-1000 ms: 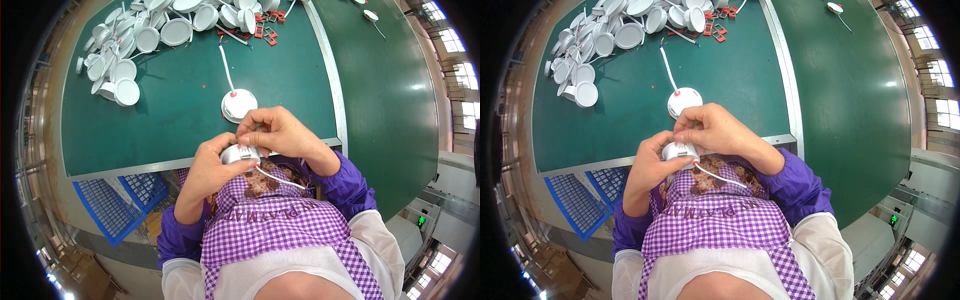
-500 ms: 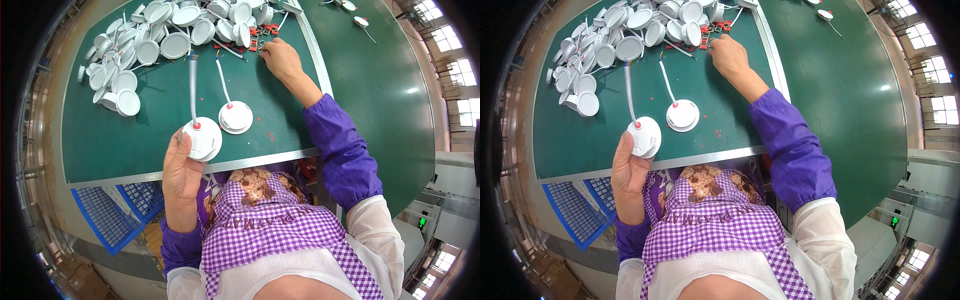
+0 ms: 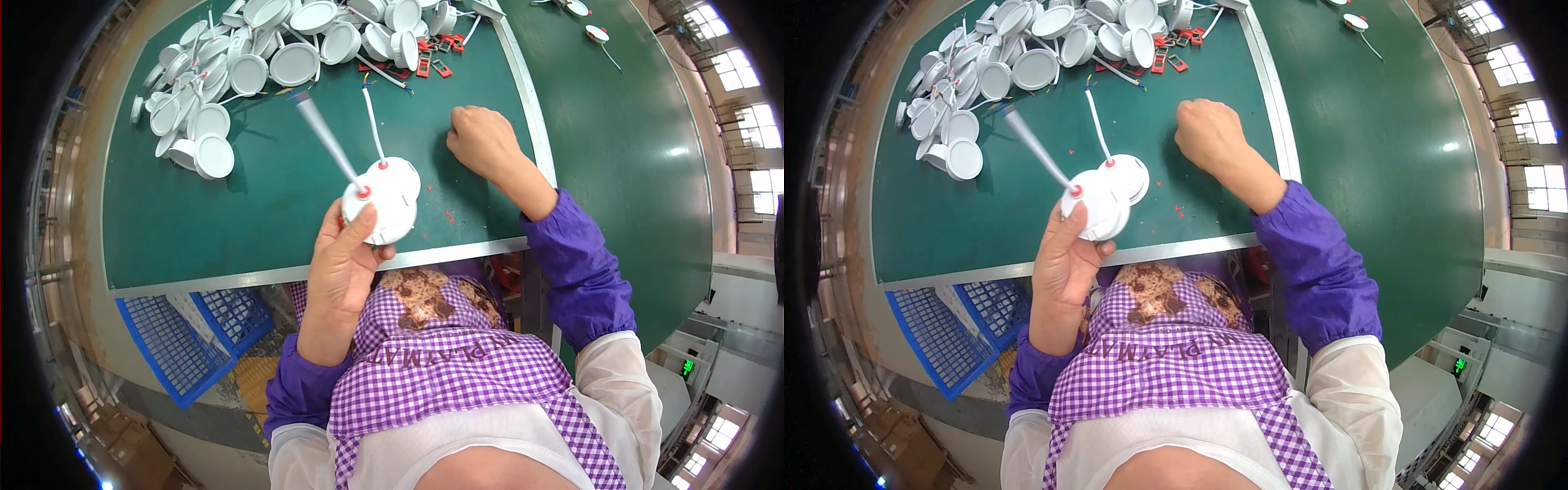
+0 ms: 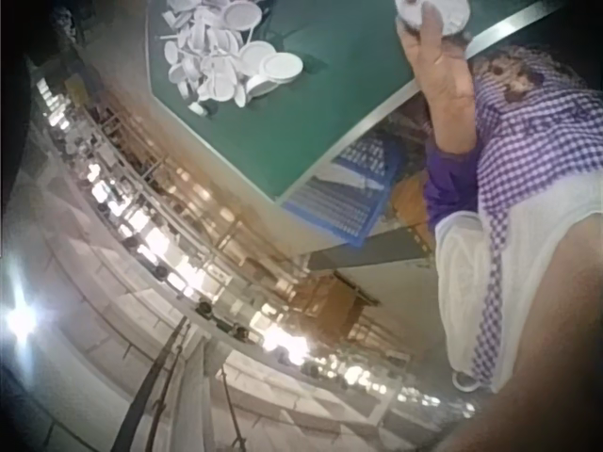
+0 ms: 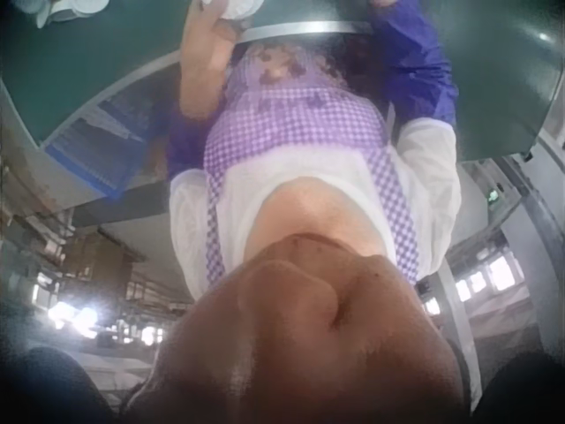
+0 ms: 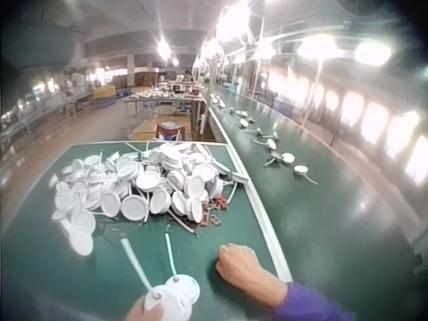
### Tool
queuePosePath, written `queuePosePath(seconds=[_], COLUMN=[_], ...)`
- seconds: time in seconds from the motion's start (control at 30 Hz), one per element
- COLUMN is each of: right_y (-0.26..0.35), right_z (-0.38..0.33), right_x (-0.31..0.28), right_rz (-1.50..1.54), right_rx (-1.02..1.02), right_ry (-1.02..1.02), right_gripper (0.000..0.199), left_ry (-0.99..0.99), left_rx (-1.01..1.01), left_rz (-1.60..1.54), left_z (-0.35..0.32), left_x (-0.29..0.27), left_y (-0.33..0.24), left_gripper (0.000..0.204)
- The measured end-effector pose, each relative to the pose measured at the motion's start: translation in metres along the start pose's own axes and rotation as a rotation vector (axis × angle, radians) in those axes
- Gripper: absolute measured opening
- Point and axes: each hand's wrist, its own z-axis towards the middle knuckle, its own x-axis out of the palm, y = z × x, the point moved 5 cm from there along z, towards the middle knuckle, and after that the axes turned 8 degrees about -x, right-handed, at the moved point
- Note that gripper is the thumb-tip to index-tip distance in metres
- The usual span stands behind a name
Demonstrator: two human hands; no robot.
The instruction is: The person is assembling small LED lamps by attaching red clips and inserting wires into a plastic housing.
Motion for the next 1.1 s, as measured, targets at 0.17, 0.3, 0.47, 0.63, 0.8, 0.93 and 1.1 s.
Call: queuePosePath(seconds=[0.17,0.3,0.47,0.63,0.8,0.93,1.1], right_y=[0.042,0.069,0.076,0.086,0.098,0.103,0.105], right_z=[-0.037,-0.058,-0.067,-0.071,-0.075,-0.076,-0.075], right_x=[-0.051,-0.055,-0.05,-0.047,-0.042,-0.045,-0.047], right_rz=[0.548,0.812,0.853,0.855,0.762,0.706,0.678], right_rx=[0.055,0.048,0.037,0.052,-0.029,-0.059,-0.069], right_ry=[-0.214,-0.244,-0.33,-0.355,-0.474,-0.546,-0.492], right_gripper=[0.015,0.015,0.013,0.011,0.011,0.015,0.018], left_ry=[-0.039,-0.093,-0.072,-0.111,-0.138,-0.127,-0.098], left_rx=[0.102,0.275,0.345,0.431,0.507,0.537,0.562], left_rz=[0.144,0.133,0.135,0.156,0.233,0.269,0.271], left_z=[0.005,0.006,0.011,0.01,0.01,0.01,0.009], left_x=[0.009,0.013,0.011,0.011,0.009,0.006,0.01], left_y=[0.003,-0.002,0.001,0.002,0.002,0.003,0.001], left_gripper=[0.034,0.034,0.033,0.03,0.026,0.026,0.025])
